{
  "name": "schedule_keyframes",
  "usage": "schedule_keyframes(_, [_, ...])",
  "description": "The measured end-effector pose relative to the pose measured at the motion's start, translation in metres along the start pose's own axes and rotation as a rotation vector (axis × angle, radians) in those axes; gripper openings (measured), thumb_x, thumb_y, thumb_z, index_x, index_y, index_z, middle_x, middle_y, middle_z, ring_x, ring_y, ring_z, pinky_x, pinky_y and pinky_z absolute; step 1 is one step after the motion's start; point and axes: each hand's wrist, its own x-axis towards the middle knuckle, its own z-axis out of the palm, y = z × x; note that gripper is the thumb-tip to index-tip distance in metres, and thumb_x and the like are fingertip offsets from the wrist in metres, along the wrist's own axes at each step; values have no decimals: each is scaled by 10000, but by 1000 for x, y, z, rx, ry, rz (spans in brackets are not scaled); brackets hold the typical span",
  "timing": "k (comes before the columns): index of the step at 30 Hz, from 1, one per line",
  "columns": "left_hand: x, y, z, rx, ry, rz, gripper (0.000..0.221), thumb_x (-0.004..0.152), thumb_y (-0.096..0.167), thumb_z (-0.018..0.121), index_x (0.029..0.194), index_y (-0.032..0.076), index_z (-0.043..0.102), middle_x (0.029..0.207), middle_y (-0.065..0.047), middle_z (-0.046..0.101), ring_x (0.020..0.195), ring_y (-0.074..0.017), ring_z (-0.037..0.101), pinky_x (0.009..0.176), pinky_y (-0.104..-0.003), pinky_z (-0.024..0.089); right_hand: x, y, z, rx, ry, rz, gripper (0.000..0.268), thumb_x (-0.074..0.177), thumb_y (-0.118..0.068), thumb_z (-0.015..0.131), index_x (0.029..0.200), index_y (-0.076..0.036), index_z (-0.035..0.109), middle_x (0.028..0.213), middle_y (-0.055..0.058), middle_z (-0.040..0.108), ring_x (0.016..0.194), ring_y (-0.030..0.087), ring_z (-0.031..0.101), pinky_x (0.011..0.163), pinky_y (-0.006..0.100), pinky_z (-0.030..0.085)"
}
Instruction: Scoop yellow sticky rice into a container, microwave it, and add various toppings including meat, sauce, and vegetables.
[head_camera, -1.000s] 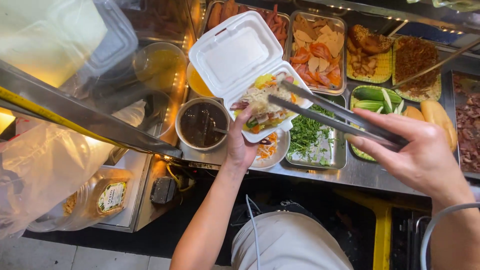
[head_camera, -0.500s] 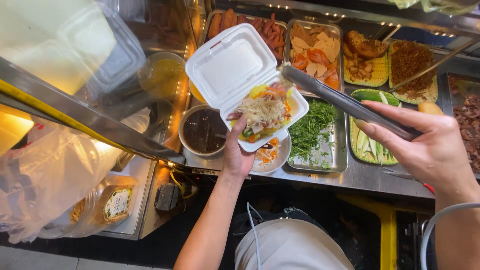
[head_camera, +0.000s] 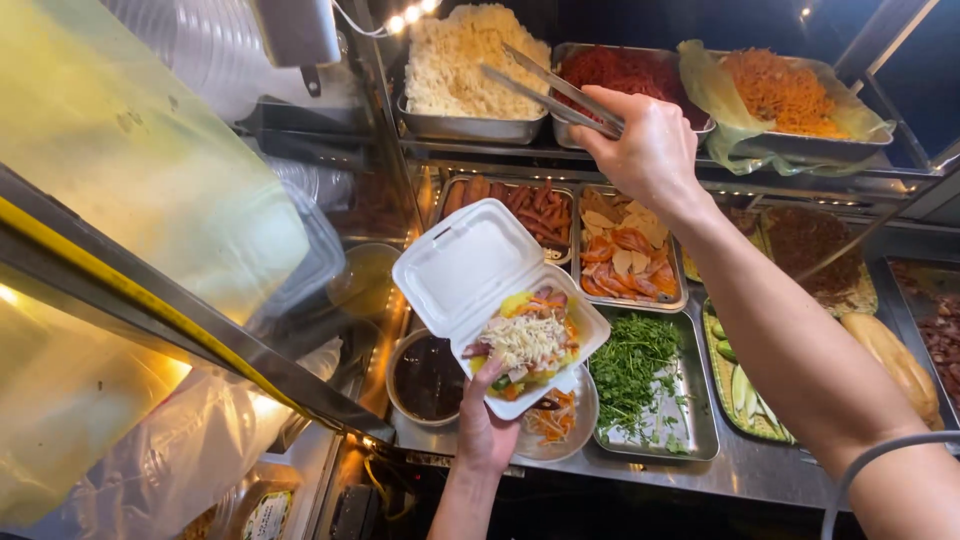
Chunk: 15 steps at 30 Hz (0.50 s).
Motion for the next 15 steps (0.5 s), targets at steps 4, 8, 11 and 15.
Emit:
schedule_keyframes(4, [-4, 3, 7, -50, 57, -25, 878, 732, 328, 799, 1492, 88, 428, 1392, -108, 588, 1292, -259, 583, 1122, -477, 481, -6, 2, -4, 29, 43, -16, 483, 909, -323, 821, 1358, -192, 699, 1050, 121, 775, 903, 243, 745, 826, 396, 564])
schedule_keyframes(8, [-2, -2, 4, -8, 68, -39, 910, 718, 343, 810, 1495, 74, 422, 1365, -113, 596, 1285, -262, 591, 1124, -475, 494, -5, 14, -9, -57, -190, 155, 457, 920, -350, 796, 1354, -233, 714, 1016, 103, 782, 851, 227, 747, 823, 425, 553])
schedule_keyframes(11, [1, -6, 2, -4, 64, -46, 926, 710, 336, 810, 1500, 73, 405, 1360, -122, 584, 1290, -264, 582, 1115, -491, 505, -27, 27, -31, 39, -70, 15, 490, 968, -354, 789, 1401, -150, 681, 1092, 90, 764, 809, 183, 743, 778, 370, 581])
schedule_keyframes(15, [1, -9, 1, -22, 17, -57, 902, 759, 299, 804, 1515, 23, 398, 1385, -153, 567, 1305, -290, 569, 1136, -487, 496, -102, 13, -80, 157, -111, 33, 492, 994, -313, 782, 1428, -105, 681, 1048, 96, 779, 835, 105, 706, 722, 287, 560])
